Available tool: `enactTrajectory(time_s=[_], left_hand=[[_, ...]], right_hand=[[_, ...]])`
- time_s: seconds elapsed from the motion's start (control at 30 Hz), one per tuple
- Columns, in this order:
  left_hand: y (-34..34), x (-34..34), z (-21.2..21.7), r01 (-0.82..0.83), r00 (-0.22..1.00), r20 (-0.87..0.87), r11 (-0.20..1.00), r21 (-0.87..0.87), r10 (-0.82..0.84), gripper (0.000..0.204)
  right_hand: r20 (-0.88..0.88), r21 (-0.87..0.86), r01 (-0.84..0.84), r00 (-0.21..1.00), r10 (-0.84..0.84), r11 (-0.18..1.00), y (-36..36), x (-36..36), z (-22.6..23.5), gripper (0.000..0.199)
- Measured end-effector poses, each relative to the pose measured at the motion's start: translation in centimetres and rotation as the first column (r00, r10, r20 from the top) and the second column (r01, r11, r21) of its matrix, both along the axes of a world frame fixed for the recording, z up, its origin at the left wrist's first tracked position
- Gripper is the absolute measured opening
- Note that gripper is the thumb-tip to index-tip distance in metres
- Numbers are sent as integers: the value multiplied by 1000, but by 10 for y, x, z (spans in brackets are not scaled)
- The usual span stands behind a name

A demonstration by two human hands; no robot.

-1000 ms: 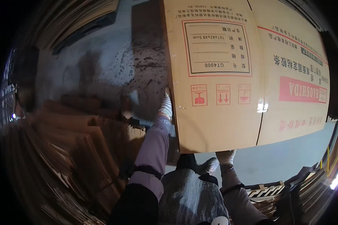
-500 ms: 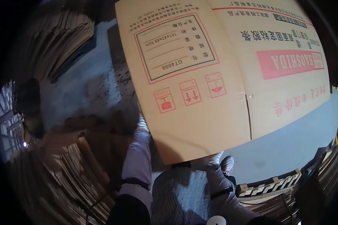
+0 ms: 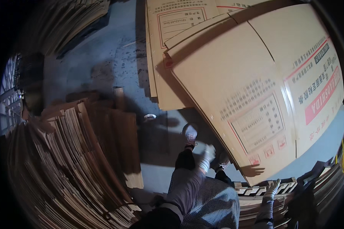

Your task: Collect and sort stacks of flattened cardboard boxes and move them across a warehouse floor.

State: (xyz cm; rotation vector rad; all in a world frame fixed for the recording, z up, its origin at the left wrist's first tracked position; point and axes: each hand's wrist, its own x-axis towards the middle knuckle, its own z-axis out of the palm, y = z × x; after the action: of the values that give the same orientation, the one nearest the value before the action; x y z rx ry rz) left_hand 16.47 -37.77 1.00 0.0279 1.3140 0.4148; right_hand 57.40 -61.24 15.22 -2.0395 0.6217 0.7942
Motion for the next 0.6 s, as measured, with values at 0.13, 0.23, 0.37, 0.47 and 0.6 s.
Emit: enactTrajectory(time_s=[0.13,0.23,0.37,0.47,0.6], left_hand=[[228,-31,57,92,820,-523,847,524,234,55],[374,-52,55,388,718,-591,493,779,368,40],[502,-15,50,863,386,-895,256,436,225,48],[555,-18,27,523,579,-809,808,271,-103,68],[531,18,30,388,764,-643,834,393,-52,95]], right_hand=[[354,-11,-574,764,540,819,123,-91,40,57],[482,-251,-587,613,626,769,179,-119,-36,63],[496,-772,-211,391,775,600,219,-125,-78,79],[566,-696,-261,373,735,669,228,-133,-77,70],[520,-760,-219,361,774,612,215,-128,-78,68]])
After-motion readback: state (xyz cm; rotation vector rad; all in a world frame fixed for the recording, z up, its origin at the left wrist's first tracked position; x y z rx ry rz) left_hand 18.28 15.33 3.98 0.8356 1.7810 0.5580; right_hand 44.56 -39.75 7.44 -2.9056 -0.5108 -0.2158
